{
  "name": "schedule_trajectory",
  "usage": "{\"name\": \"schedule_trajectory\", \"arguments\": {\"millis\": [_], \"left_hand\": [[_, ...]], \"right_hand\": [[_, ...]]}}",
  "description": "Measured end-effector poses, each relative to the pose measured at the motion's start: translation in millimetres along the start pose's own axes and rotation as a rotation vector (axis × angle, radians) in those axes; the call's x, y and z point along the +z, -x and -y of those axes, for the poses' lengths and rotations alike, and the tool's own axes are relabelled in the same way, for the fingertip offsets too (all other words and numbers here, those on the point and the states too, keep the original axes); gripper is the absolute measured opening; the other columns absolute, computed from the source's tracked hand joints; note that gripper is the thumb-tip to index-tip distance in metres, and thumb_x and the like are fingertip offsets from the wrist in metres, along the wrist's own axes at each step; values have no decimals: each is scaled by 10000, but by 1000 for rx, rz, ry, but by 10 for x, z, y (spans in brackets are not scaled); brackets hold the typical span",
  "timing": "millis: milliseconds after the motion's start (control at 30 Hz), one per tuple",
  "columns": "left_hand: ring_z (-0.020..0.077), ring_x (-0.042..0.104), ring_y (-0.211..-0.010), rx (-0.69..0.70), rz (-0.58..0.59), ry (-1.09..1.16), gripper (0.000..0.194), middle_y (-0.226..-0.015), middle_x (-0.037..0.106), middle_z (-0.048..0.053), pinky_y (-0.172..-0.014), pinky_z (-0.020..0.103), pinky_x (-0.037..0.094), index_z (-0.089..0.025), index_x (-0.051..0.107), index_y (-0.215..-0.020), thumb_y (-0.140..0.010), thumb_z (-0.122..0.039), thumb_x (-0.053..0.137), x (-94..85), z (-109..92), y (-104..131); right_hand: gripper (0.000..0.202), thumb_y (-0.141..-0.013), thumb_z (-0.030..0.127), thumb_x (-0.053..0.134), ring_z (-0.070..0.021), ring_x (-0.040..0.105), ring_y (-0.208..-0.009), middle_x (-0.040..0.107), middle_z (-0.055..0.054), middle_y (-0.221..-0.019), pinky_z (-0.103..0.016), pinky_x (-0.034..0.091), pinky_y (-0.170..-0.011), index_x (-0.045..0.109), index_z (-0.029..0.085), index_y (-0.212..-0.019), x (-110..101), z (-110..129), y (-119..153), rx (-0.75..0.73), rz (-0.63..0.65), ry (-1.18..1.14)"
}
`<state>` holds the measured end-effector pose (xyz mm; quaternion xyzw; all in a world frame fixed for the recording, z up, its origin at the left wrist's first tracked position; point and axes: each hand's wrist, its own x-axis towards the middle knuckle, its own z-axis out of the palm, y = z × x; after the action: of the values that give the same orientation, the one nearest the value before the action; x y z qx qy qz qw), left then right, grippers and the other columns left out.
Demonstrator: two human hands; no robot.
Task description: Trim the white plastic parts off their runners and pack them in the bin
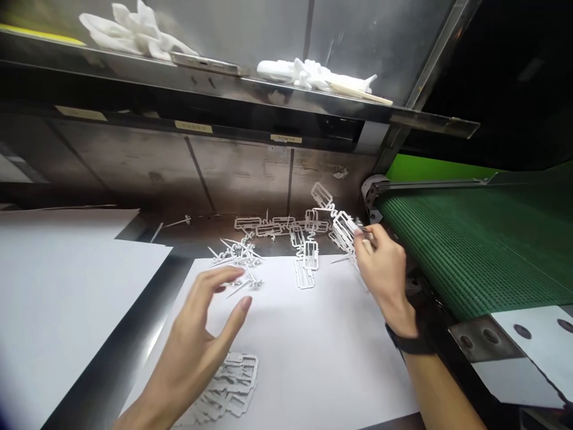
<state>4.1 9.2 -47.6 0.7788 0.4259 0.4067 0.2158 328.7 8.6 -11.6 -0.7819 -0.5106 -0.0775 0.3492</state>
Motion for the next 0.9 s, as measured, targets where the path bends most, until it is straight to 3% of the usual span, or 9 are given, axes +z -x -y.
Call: {"name": "schedule_trajectory", "arguments": {"millis": [133, 233, 300, 367, 467, 567, 667, 800, 900], "left_hand": [[399, 418, -1585, 280, -233, -371, 764, -1688, 413, 216, -1308, 611, 321, -292, 290, -1689, -1055, -214, 710, 5, 52, -43], [430, 334, -1660, 359, -131, -441, 887, -1769, 356, 266, -1348, 695, 155, -235, 198, -1752, -1040, -201, 727, 83, 116, -37], [421, 438, -1611, 339, 51, -300, 781, -1724, 471, 244, -1333, 706, 193, -215, 290, -1726, -1049, -145, 672, 150, 155, -18], [405, 624, -1439, 276, 230, -139, 624, -1559, 652, 209, -1229, 671, 403, -201, 441, -1642, -1045, -74, 571, 205, 177, 10], [338, 774, -1116, 159, 315, -32, 474, -1277, 768, 171, -962, 526, 619, -183, 528, -1545, -1082, -107, 464, 236, 151, 53], [193, 757, -759, -91, 379, 319, 387, -1055, 738, 69, -719, 344, 653, -210, 479, -1530, -1200, -358, 341, 238, 62, 69], [124, 604, -496, -454, 432, 1074, 665, -856, 622, -7, -443, 232, 512, -203, 532, -1425, -1165, -673, 141, 268, -22, 59], [113, 578, -477, -605, 379, 1428, 792, -794, 607, -4, -440, 206, 492, -187, 627, -1312, -1116, -782, 142, 316, -69, 62], [165, 626, -595, -649, 326, 1436, 758, -792, 632, 23, -545, 282, 605, -185, 661, -1326, -1126, -760, 210, 314, -87, 73]], "right_hand": [[347, -1091, 545, 590, -209, 546, -714, 578, -11, -803, -296, 456, -645, 607, 251, -907, -371, 61, 215, -6, 186, -368], [351, -1050, 542, 706, -211, 559, -806, 579, -15, -860, -290, 483, -714, 629, 246, -877, -431, 69, 346, 64, 486, -704], [350, -1026, 538, 756, -217, 570, -850, 586, -21, -879, -289, 494, -746, 650, 241, -875, -382, 68, 404, 142, 576, -814], [351, -1001, 545, 798, -218, 574, -859, 611, -31, -900, -290, 491, -742, 686, 237, -877, -321, 70, 439, 234, 599, -897], [414, -1044, 656, 685, -218, 537, -793, 629, -47, -883, -320, 493, -728, 754, 252, -989, -244, 69, 455, 336, 682, -1147], [428, -1056, 667, 632, -215, 487, -768, 601, -40, -859, -334, 490, -749, 768, 264, -1108, -84, 43, 484, 371, 739, -1354], [253, -1008, 502, 796, -208, 530, -886, 614, -23, -949, -308, 456, -819, 742, 257, -1042, 230, 20, 604, 357, 800, -1187], [208, -1063, 446, 737, -244, 613, -1057, 679, -23, -1040, -356, 434, -988, 721, 239, -1062, 597, 55, 823, 166, 1106, -951], [242, -1116, 453, 629, -264, 649, -1086, 719, -30, -1077, -391, 438, -1013, 714, 231, -1074, 655, 97, 888, 62, 1138, -883]]}}
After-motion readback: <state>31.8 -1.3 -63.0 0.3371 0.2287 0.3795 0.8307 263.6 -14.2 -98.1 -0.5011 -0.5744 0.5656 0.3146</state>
